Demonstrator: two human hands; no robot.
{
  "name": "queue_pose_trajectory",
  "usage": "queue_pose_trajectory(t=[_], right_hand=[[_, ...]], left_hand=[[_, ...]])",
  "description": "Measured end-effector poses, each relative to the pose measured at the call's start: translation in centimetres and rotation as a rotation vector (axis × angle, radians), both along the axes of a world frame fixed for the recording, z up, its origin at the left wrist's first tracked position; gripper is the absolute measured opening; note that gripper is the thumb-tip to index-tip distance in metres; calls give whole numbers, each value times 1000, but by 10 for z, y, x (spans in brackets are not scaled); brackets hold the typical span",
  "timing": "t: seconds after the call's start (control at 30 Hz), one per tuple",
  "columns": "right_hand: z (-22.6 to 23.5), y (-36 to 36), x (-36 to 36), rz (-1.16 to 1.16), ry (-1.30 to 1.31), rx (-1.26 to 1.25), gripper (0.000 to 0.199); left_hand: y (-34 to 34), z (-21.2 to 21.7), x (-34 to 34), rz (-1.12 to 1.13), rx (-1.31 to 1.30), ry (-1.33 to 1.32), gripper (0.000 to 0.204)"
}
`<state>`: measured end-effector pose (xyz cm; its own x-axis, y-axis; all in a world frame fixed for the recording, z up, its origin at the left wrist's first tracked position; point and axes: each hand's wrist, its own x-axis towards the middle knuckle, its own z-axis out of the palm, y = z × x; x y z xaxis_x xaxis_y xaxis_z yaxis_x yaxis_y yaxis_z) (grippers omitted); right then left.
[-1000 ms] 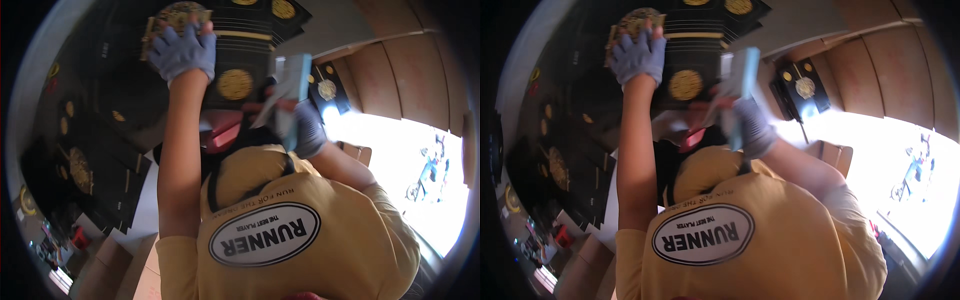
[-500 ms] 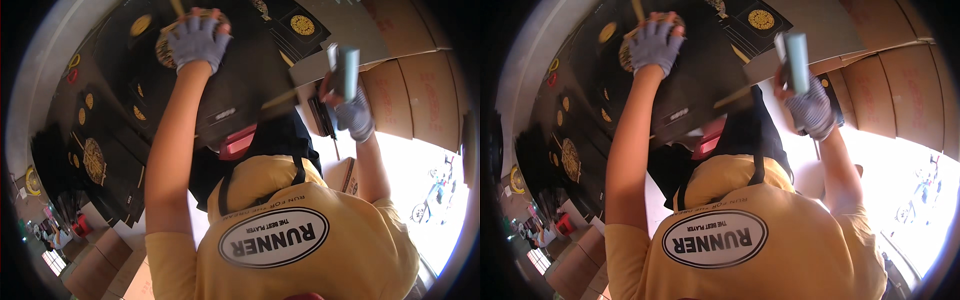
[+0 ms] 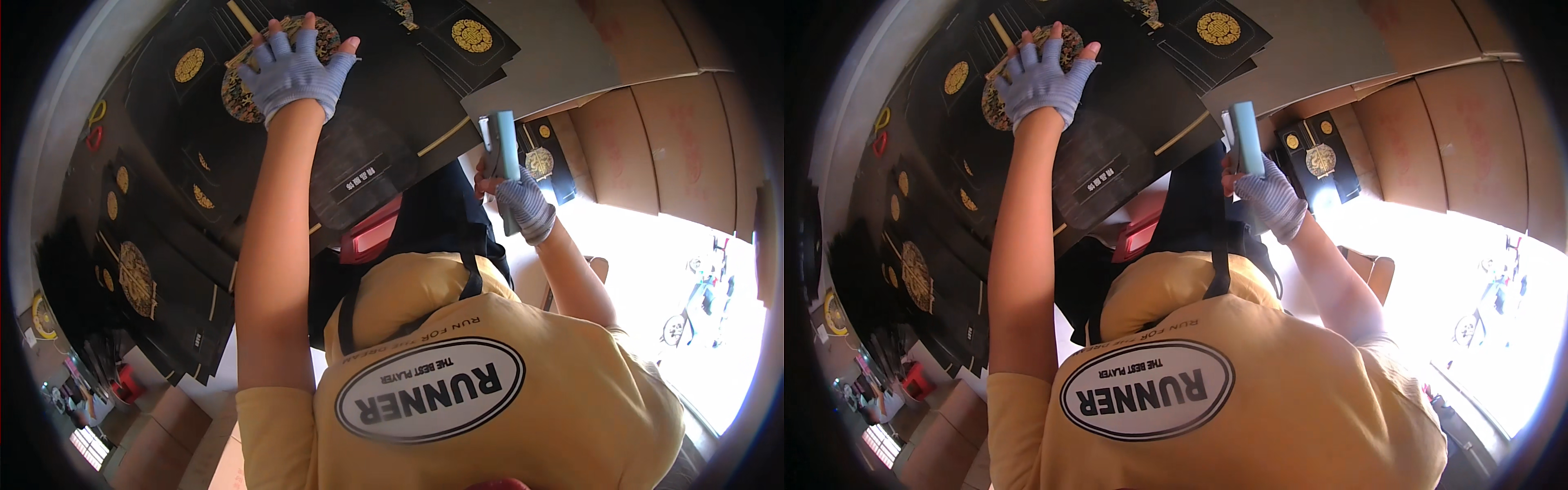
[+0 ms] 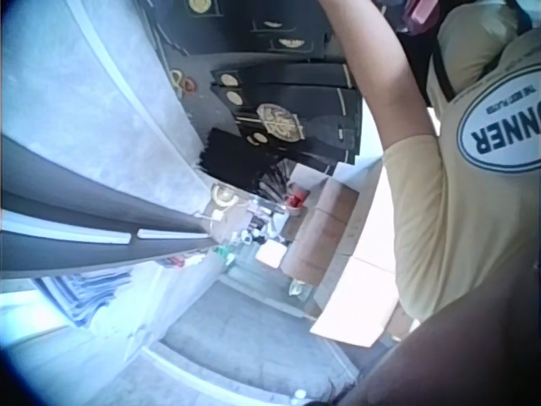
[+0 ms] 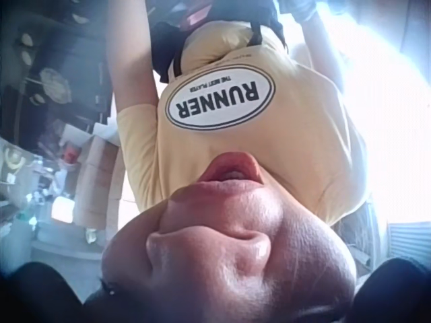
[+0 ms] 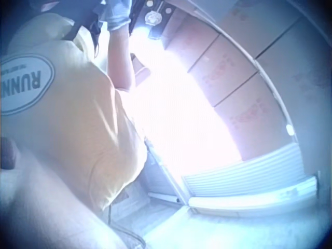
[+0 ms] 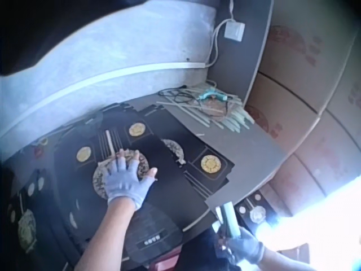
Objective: The person is assembling black cardboard boxes with gold patterns. They use a blue tool to crease the fold lines and a pair of scissors to trim the edges of the cardboard. The person works on multiple boxes, folding and shaping them into their final form.
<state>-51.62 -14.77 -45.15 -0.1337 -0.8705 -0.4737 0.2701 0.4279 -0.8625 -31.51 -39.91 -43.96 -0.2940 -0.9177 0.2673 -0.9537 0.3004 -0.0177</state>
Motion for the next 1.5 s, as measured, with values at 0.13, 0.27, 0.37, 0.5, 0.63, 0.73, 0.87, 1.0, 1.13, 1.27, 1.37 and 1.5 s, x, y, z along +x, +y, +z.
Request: queue_pose_trajectory(t=[0.13,0.27,0.37,0.5,0.63,0.73,0.87,1.0,1.13,1.27,1.37,1.5], right_hand=[[7,-2,19,133,64,42,33],[23,-15,43,209,259,168,22],[18,-19,39,263,378,246,24],[20,-42,-2,255,571,351,28],[35,-47,-42,362,316,210,22],[15,-22,-34,440,87,23,20],[22,2,40,553,341,119,30],[26,0,82,699,285,122,32],[29,-4,98,715,321,207,28],[35,-16,111,690,424,336,28],[31,-14,113,697,479,328,29],[23,-8,108,639,277,307,29]], left_hand=[[0,-2,0,-1,-19,-1,82],[0,-2,1,2,-24,3,81],[3,2,-1,29,-13,-16,78],[4,19,-14,75,93,-22,71],[1,18,-13,23,145,30,69],[4,6,-15,57,5,-6,75],[19,36,-18,63,99,138,66],[18,33,-14,37,40,162,66],[19,33,-10,53,71,146,66],[19,34,-11,51,88,179,66],[20,35,-8,43,66,174,67],[17,39,-6,49,147,168,67]])
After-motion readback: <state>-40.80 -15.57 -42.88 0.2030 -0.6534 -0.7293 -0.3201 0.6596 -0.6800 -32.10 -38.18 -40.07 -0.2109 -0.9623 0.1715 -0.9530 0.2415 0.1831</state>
